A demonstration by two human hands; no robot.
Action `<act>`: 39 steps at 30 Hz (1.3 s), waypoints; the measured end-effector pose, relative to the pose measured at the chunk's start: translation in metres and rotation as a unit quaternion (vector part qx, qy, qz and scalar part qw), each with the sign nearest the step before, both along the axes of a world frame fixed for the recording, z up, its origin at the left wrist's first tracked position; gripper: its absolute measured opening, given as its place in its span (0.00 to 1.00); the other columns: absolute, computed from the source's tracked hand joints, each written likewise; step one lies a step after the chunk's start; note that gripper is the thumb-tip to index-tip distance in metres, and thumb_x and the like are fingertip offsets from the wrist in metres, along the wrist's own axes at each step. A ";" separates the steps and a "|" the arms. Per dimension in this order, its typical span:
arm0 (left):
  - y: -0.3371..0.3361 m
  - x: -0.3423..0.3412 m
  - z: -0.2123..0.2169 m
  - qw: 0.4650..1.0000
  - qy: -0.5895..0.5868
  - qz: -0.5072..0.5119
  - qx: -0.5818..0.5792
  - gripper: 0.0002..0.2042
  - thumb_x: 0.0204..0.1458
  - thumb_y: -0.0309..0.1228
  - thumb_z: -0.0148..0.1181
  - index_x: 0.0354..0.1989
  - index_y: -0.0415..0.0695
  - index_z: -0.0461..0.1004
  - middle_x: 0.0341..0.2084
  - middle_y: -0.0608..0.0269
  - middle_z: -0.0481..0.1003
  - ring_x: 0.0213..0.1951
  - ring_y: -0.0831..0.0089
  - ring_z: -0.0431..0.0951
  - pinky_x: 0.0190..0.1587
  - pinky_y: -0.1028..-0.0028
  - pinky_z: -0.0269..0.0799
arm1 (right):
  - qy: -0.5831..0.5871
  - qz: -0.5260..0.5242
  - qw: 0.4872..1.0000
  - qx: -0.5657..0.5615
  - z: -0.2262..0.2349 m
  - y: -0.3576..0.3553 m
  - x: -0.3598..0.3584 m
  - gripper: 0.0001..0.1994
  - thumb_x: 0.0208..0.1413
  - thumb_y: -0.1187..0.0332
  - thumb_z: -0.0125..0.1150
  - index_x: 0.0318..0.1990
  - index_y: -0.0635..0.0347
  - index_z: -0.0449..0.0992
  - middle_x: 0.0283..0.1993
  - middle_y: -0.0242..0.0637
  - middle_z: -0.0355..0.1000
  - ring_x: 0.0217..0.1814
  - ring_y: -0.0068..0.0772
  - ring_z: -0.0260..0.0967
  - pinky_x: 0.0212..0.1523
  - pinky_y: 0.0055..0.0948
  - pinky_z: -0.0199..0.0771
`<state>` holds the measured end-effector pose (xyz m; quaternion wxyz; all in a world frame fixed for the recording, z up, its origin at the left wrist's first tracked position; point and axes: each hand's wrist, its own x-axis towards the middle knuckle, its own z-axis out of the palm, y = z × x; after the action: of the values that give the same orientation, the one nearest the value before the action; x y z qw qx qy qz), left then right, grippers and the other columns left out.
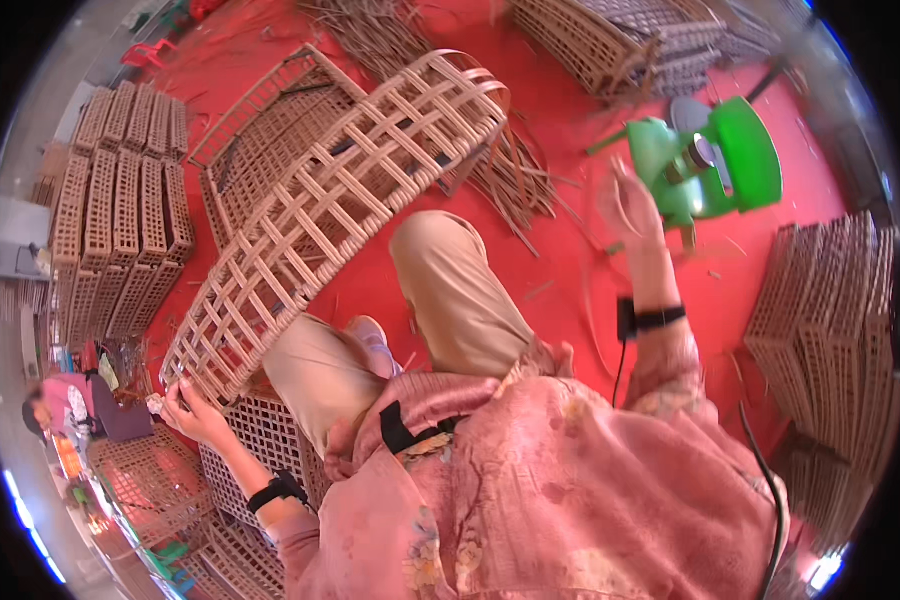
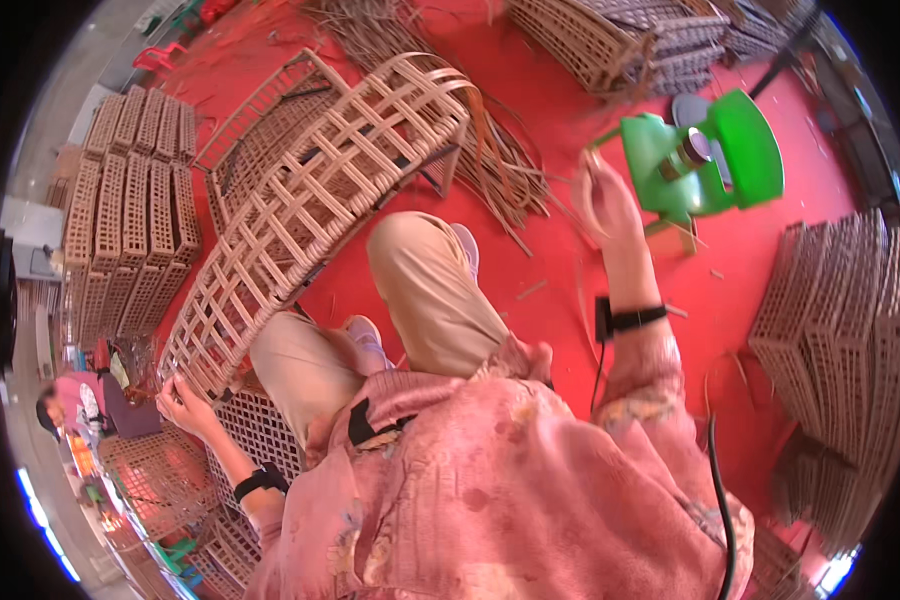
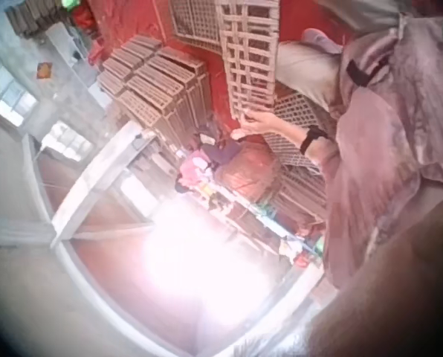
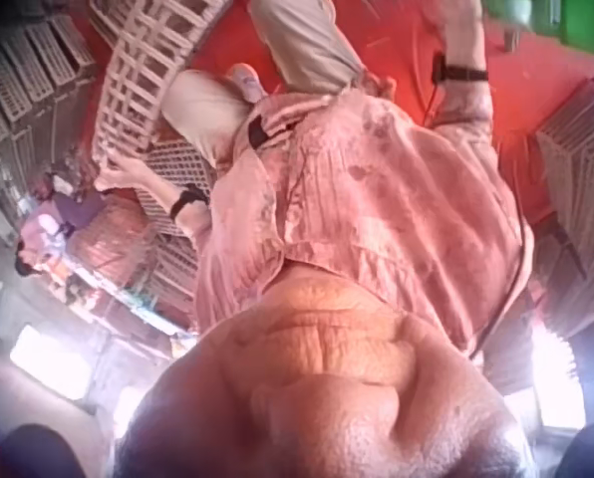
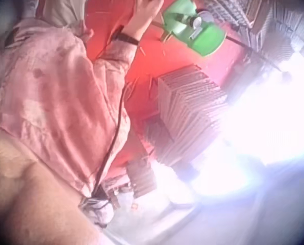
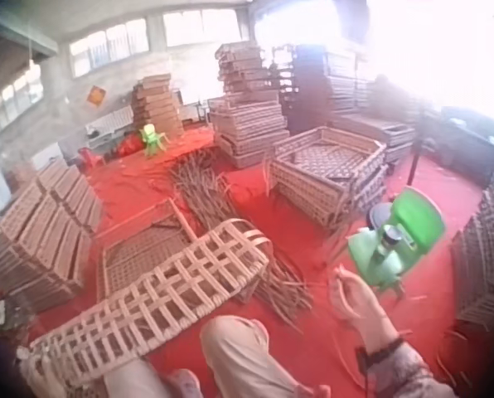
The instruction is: Weaving bamboo strips to create or reinforce a wooden/bamboo frame structure.
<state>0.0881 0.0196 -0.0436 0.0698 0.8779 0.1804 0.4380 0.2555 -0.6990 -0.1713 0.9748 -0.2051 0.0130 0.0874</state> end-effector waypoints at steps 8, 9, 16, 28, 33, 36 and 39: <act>0.004 -0.003 -0.004 0.999 -0.026 -0.011 0.031 0.10 0.60 0.35 0.60 0.38 0.39 0.79 0.35 0.56 0.76 0.43 0.59 0.71 0.49 0.61 0.66 | 0.252 -0.216 0.900 -0.284 -0.003 -0.065 -0.084 0.09 0.69 0.61 0.51 0.44 0.53 0.75 0.25 0.24 0.66 0.20 0.18 0.59 0.18 0.18 0.58; 0.004 -0.003 -0.004 0.999 -0.025 -0.011 0.031 0.11 0.60 0.35 0.60 0.39 0.39 0.79 0.34 0.56 0.76 0.43 0.60 0.71 0.49 0.61 0.66 | 0.325 -0.247 0.877 -0.252 -0.037 -0.092 -0.119 0.08 0.69 0.60 0.50 0.41 0.50 0.74 0.25 0.24 0.68 0.18 0.18 0.60 0.15 0.18 0.57; 0.006 0.000 -0.005 0.999 -0.016 0.006 0.027 0.13 0.61 0.38 0.60 0.40 0.38 0.79 0.37 0.53 0.76 0.43 0.60 0.72 0.48 0.61 0.69 | 0.660 -0.289 0.614 -0.322 -0.176 -0.185 -0.535 0.13 0.68 0.56 0.49 0.34 0.50 0.72 0.20 0.29 0.63 0.20 0.29 0.62 0.24 0.31 0.67; 0.036 0.005 -0.012 0.995 -0.021 0.013 0.093 0.15 0.60 0.40 0.61 0.39 0.39 0.81 0.35 0.53 0.78 0.40 0.58 0.73 0.46 0.62 0.70 | 0.676 -0.418 0.550 -0.256 -0.211 -0.188 -0.648 0.13 0.65 0.62 0.54 0.49 0.60 0.72 0.40 0.43 0.73 0.43 0.45 0.72 0.42 0.40 0.77; 0.040 0.004 -0.012 0.997 -0.009 0.031 0.064 0.19 0.59 0.46 0.61 0.39 0.39 0.81 0.40 0.49 0.78 0.47 0.53 0.72 0.52 0.58 0.66 | 0.505 -0.328 0.761 -0.242 -0.241 -0.106 -0.374 0.14 0.63 0.64 0.58 0.53 0.60 0.74 0.45 0.44 0.77 0.45 0.43 0.77 0.43 0.38 0.79; 0.036 0.000 -0.011 0.998 -0.006 0.049 0.049 0.20 0.60 0.47 0.59 0.41 0.39 0.81 0.41 0.46 0.77 0.48 0.51 0.72 0.52 0.57 0.67 | 0.291 -0.084 0.911 -0.279 -0.201 0.018 -0.186 0.13 0.62 0.69 0.59 0.52 0.58 0.79 0.42 0.39 0.81 0.37 0.29 0.79 0.32 0.25 0.78; 0.032 -0.001 -0.009 0.997 0.008 0.065 0.048 0.17 0.59 0.43 0.61 0.42 0.40 0.81 0.43 0.48 0.72 0.45 0.57 0.75 0.36 0.67 0.83 | 0.162 0.054 0.943 -0.285 -0.136 0.129 -0.104 0.10 0.58 0.71 0.62 0.47 0.59 0.81 0.39 0.38 0.81 0.31 0.26 0.77 0.32 0.27 0.79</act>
<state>0.0872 0.0518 -0.0527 -0.0022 0.8700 0.2168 0.4428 0.1515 -0.5703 -0.3074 0.8543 -0.4574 0.1840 0.1648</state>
